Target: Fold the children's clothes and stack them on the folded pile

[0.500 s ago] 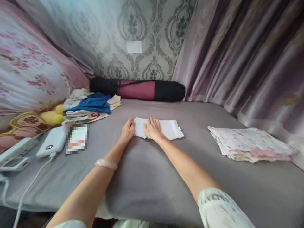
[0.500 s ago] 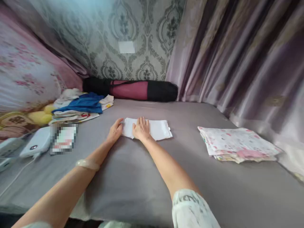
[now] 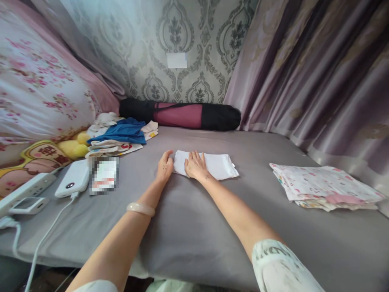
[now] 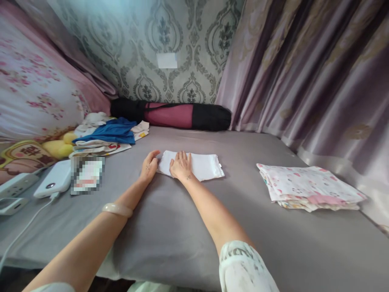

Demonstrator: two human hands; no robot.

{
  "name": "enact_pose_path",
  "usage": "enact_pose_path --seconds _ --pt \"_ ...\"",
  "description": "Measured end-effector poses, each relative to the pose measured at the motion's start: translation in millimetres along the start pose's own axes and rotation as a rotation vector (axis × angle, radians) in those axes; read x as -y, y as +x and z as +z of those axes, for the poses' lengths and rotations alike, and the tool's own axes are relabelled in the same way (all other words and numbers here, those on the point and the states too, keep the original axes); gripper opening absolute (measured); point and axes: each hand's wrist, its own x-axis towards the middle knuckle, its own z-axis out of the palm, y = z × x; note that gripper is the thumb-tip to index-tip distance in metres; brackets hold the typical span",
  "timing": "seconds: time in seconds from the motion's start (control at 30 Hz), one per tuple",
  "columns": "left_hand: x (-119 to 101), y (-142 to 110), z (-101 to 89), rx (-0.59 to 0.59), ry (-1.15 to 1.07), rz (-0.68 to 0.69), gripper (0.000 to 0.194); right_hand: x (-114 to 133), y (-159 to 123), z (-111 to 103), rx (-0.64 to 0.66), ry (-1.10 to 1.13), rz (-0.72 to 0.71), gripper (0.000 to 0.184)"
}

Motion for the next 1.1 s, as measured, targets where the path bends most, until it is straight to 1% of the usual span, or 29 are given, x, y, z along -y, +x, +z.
enact_pose_path --seconds 0.13,0.23,0.37,0.57,0.7,0.73,0.8,0.87,0.9,1.0,1.1 --pt "-2 0 -0.4 -0.011 -0.02 -0.005 0.045 19 7 4 -0.052 0.035 -0.093 0.057" --pt "-3 0 -0.2 -0.021 -0.021 -0.018 0.045 28 15 12 -0.036 0.049 -0.121 0.058" --pt "-2 0 0.8 -0.02 -0.04 -0.035 0.046 29 23 22 0.063 0.063 -0.145 0.058" --pt "-5 0 0.2 -0.001 -0.014 -0.04 0.045 28 23 23 0.086 0.075 -0.153 0.06" --pt "-13 -3 -3.4 0.036 0.052 -0.016 0.044 28 25 17 0.103 0.164 -0.149 0.058" --pt "-15 -4 -4.1 0.048 0.078 0.001 0.044 26 26 15 0.081 0.204 -0.15 0.057" --pt "-18 -6 -4.5 0.085 0.15 0.052 0.044 19 25 8 -0.01 0.27 -0.14 0.054" --pt "-19 -9 -3.1 0.131 0.245 0.135 0.045 7 20 1 -0.099 0.278 -0.117 0.053" --pt "-20 -11 -1.8 0.154 0.299 0.188 0.044 0 16 -3 -0.119 0.258 -0.103 0.053" --pt "-23 -18 2.2 0.227 0.461 0.353 0.042 -25 -1 -13 -0.079 0.152 -0.074 0.051" --pt "-27 -23 3.6 0.323 0.573 0.463 0.044 -43 -15 -18 -0.016 0.058 -0.06 0.052"
